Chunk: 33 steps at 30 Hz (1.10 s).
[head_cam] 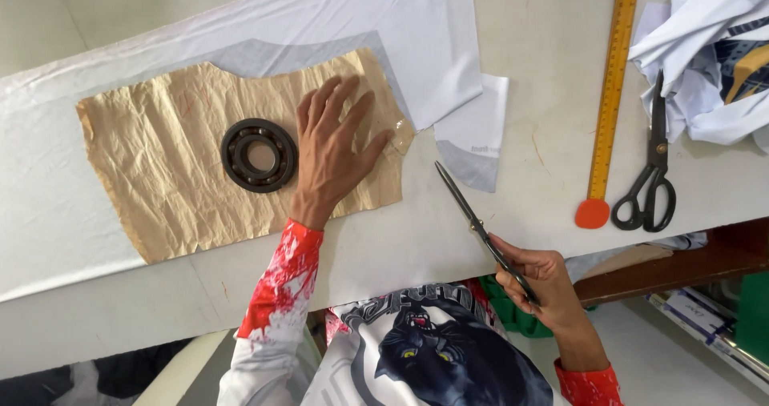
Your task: The person places a brown paper pattern on a white fabric sheet and secures it with a metal bearing. They use a ruler and a red marker to trace the pattern's outline onto the fabric. Finally, they use a pair of scissors to cut the fabric along the marked lines.
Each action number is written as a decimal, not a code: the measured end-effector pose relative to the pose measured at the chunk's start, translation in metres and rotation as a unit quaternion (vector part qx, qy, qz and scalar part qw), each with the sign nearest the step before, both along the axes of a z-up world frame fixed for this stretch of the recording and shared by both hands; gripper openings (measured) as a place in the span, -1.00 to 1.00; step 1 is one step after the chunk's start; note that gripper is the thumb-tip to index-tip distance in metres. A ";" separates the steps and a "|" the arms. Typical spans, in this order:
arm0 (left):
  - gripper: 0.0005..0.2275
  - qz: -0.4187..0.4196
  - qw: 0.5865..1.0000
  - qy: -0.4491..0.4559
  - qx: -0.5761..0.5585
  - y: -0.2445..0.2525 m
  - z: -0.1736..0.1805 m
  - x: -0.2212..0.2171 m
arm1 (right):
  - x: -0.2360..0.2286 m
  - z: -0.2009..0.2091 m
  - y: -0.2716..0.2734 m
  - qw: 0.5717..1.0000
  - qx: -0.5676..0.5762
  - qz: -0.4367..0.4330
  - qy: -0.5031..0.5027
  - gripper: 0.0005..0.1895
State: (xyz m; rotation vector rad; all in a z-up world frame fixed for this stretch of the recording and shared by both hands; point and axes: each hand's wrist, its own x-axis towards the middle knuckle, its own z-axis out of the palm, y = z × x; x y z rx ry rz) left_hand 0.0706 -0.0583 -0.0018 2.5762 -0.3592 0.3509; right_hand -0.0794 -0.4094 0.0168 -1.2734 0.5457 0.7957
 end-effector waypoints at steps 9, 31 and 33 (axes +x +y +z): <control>-0.51 0.026 0.998 0.014 -0.050 -0.006 -0.016 0.009 | 0.012 -0.012 0.002 0.994 0.079 -0.022 -0.077 -0.44; -0.47 0.024 0.985 0.156 0.067 -0.008 0.006 0.009 | 0.039 -0.017 0.024 0.998 0.040 0.007 -0.042 -0.31; -0.53 0.030 0.988 0.110 0.102 -0.009 0.002 0.011 | 0.041 -0.015 0.030 0.993 -0.020 0.052 -0.105 -0.34</control>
